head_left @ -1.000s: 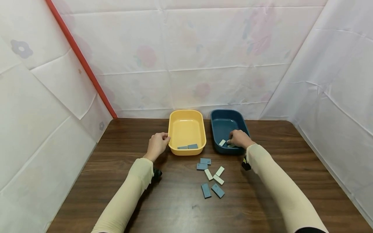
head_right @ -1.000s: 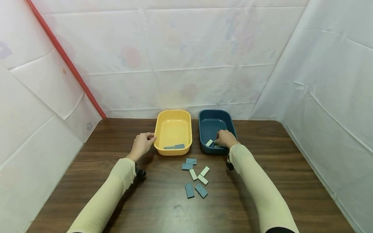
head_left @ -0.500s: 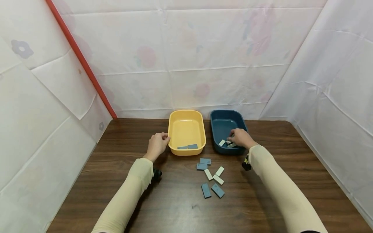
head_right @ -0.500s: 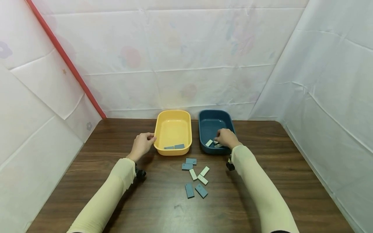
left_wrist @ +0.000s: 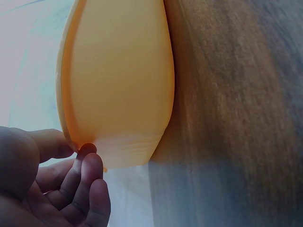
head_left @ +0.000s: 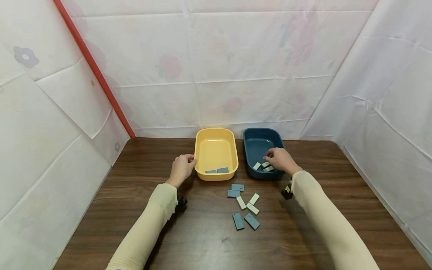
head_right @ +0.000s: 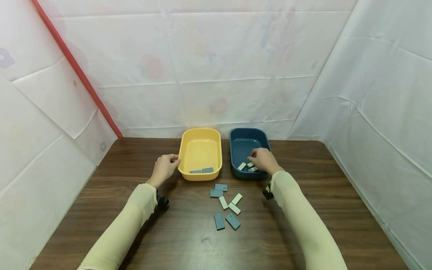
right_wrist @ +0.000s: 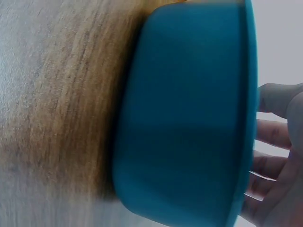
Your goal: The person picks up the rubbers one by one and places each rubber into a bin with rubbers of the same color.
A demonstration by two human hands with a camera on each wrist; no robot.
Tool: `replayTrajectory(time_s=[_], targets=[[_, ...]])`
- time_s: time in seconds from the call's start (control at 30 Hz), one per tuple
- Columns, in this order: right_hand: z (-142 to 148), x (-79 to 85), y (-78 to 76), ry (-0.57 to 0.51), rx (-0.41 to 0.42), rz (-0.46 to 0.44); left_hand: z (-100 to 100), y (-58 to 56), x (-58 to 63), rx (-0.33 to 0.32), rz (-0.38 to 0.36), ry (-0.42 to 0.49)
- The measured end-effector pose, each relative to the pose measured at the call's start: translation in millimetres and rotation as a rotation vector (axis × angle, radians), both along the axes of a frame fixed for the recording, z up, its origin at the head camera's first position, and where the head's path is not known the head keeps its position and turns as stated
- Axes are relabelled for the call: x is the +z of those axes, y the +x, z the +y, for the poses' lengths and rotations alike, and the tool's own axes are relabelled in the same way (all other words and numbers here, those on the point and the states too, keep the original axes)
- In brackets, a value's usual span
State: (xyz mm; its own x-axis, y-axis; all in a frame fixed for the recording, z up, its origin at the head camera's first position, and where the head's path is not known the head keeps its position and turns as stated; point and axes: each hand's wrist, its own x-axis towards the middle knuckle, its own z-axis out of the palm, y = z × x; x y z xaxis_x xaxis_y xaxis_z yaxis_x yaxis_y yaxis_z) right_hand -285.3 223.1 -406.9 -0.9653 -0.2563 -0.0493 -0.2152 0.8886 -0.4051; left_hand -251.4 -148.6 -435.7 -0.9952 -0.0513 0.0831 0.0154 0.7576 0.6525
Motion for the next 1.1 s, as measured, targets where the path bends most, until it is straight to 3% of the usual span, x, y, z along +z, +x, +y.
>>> replayTrajectory(time_s=[0.47,1.1], targets=[[6.3,17.4,11.4,-0.063,-0.017,0.109,-1.0,-1.2,0.2,-0.002,0.002,0.013],[29.0,19.0,28.0,-0.166,-0.12,0.316,-0.2,-1.1,-0.8,-0.004,0.005,0.016]])
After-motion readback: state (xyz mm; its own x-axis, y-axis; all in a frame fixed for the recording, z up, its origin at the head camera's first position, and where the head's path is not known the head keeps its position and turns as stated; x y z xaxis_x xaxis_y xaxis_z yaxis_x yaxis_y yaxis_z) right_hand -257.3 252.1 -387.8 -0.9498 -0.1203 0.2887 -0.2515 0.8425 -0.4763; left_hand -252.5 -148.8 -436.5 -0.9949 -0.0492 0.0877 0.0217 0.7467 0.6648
